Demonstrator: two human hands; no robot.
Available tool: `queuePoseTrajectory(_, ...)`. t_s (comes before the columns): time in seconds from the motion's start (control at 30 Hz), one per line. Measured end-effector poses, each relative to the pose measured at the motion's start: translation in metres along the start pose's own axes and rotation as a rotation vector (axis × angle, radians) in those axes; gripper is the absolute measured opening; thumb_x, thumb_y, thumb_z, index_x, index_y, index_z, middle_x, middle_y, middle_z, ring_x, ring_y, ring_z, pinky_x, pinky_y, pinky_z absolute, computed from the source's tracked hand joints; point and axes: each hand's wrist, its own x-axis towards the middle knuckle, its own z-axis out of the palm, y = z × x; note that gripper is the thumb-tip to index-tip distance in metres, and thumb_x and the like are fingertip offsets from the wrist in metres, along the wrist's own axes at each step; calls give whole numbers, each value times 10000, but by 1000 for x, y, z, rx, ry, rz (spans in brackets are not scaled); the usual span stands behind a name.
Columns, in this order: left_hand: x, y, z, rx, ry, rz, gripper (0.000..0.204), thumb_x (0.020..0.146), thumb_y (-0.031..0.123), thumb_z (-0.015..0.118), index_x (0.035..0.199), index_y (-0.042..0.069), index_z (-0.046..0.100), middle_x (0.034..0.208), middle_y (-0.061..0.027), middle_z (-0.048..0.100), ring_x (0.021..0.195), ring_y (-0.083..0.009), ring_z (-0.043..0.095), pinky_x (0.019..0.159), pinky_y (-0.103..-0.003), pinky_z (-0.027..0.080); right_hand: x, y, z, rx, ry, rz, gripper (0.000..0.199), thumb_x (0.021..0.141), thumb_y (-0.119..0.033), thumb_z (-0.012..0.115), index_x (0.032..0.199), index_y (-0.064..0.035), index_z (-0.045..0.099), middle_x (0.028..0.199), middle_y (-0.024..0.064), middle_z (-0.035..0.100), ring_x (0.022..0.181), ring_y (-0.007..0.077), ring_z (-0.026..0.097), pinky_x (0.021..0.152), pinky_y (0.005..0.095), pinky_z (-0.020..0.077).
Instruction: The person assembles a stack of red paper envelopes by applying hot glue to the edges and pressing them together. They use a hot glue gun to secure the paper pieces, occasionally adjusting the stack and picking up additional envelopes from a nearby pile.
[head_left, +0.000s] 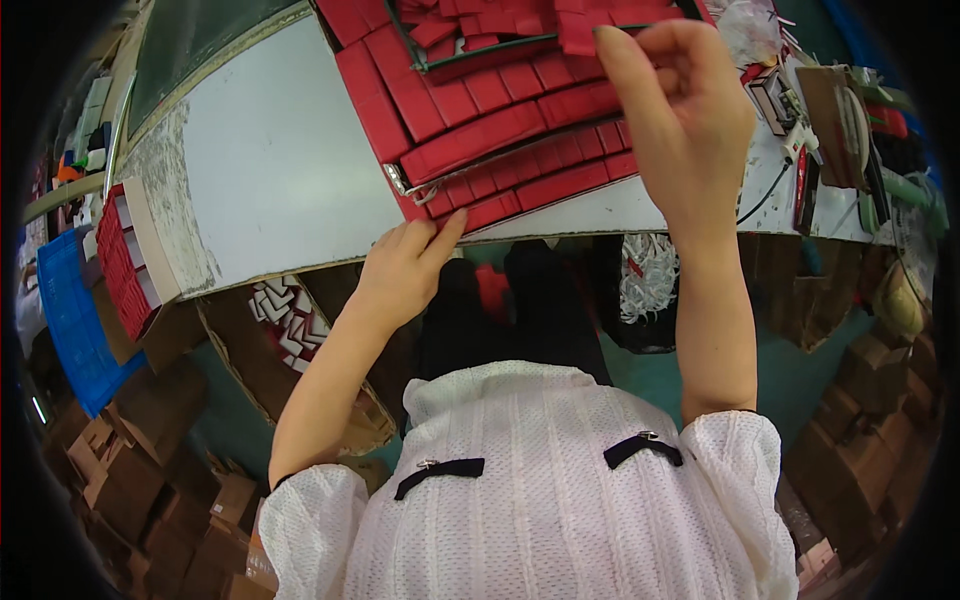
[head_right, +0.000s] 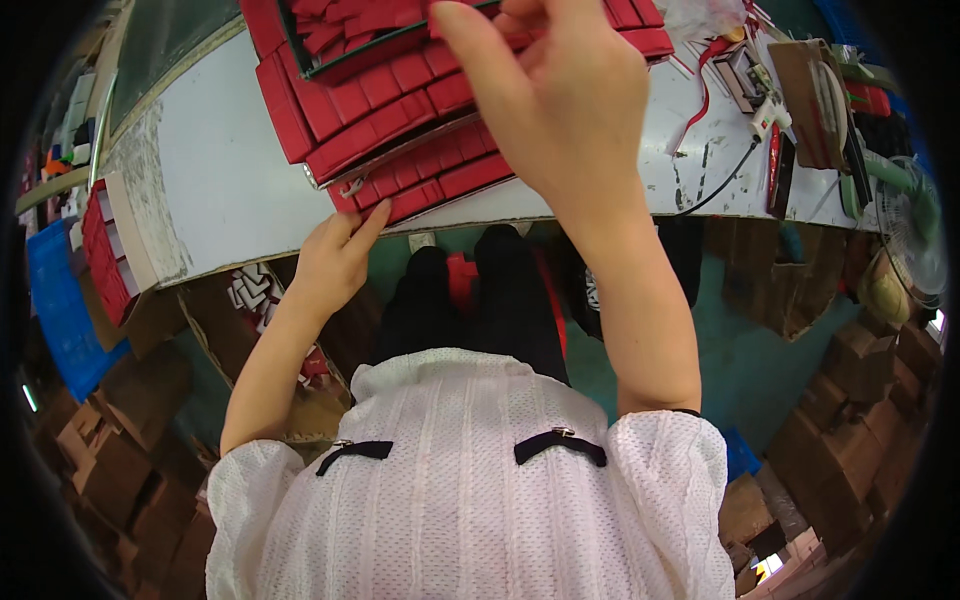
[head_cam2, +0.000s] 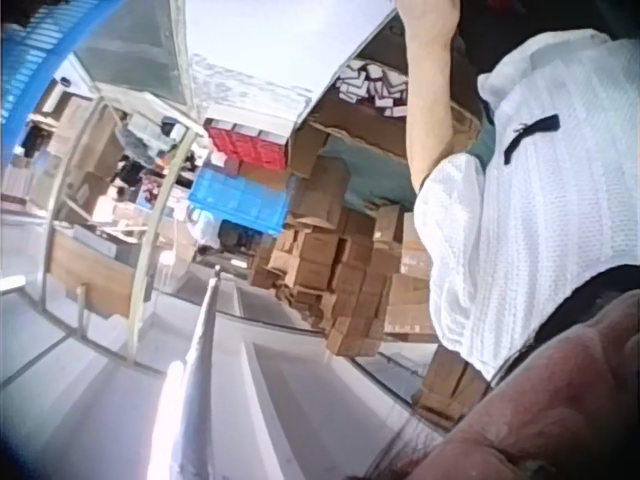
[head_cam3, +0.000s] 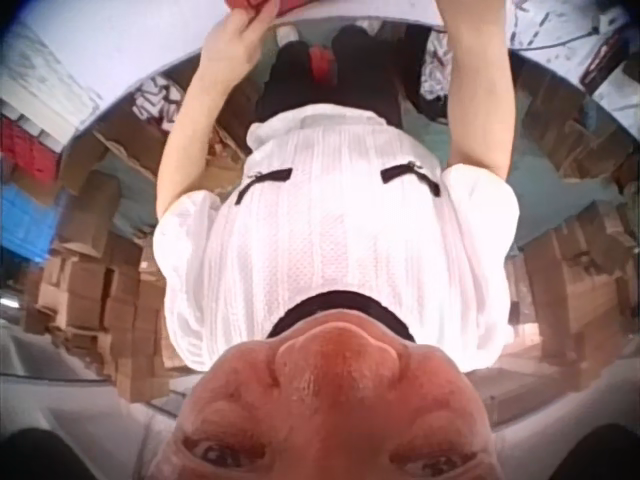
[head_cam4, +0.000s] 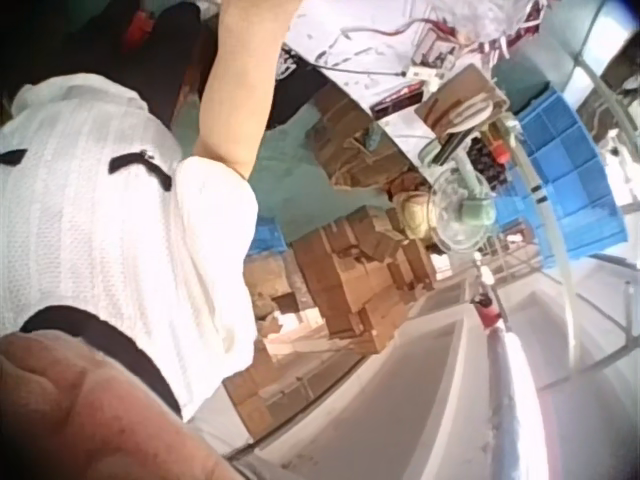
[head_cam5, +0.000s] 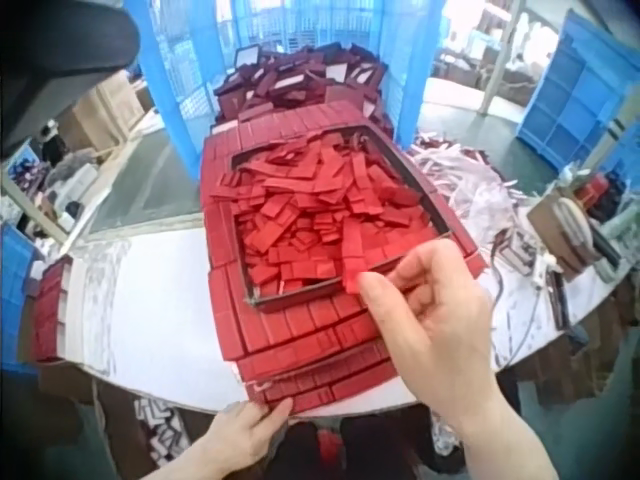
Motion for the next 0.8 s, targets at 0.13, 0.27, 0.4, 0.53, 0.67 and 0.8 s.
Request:
queuePoseTrajectory(0.13, -7, 6, -2, 94, 59, 16, 473, 693, 23, 565, 1161, 88, 587, 753, -47, 452, 692, -214, 501, 616, -333, 430, 12, -21, 13, 99, -46, 155, 137, 800, -57, 628, 885, 19, 552, 711, 69, 579, 642, 80, 555, 545, 247, 431)
queuePoseTrajectory(0.27, 0, 13, -19, 3, 22, -32, 409, 741, 44, 583, 1150, 64, 585, 764, -57, 495, 696, -218, 522, 602, -329, 427, -1, 13, 20, 240, 111, -76, 221, 780, -60, 679, 971, -16, 577, 787, 44, 631, 638, 40, 551, 542, 175, 419)
queuePoseTrajectory(0.4, 23, 40, -38, -640, 187, -223, 270, 865, 161, 554, 1089, 12, 582, 842, -103, 583, 731, -218, 572, 646, -302, 459, -29, 37, 4, -74, 115, -644, 200, 671, -39, 657, 869, -41, 629, 773, 66, 605, 586, 185, 554, 500, 274, 431)
queuePoseTrajectory(0.53, 51, 57, -40, -1835, -175, -775, 392, 955, 342, 401, 1000, 1, 591, 812, -55, 602, 677, -120, 572, 617, -246, 470, -58, 58, -23, -239, -24, -946, 228, 587, -71, 655, 815, -65, 641, 782, 30, 591, 607, 151, 542, 497, 258, 403)
queuePoseTrajectory(0.67, 51, 70, -26, -1519, -327, -804, 289, 925, 295, 506, 859, 27, 595, 683, -1, 579, 589, -55, 541, 523, -176, 421, -82, 78, -30, -248, -128, -896, 269, 543, -54, 660, 812, -53, 643, 856, 49, 593, 668, 171, 540, 522, 260, 411)
queuePoseTrajectory(0.8, 49, 76, -15, -1441, -200, -843, 194, 917, 208, 527, 842, 44, 597, 665, 14, 573, 547, -36, 508, 480, -168, 382, -94, 89, -24, -202, -88, -863, 221, 571, -91, 652, 792, -85, 641, 833, 21, 580, 638, 143, 541, 502, 252, 399)
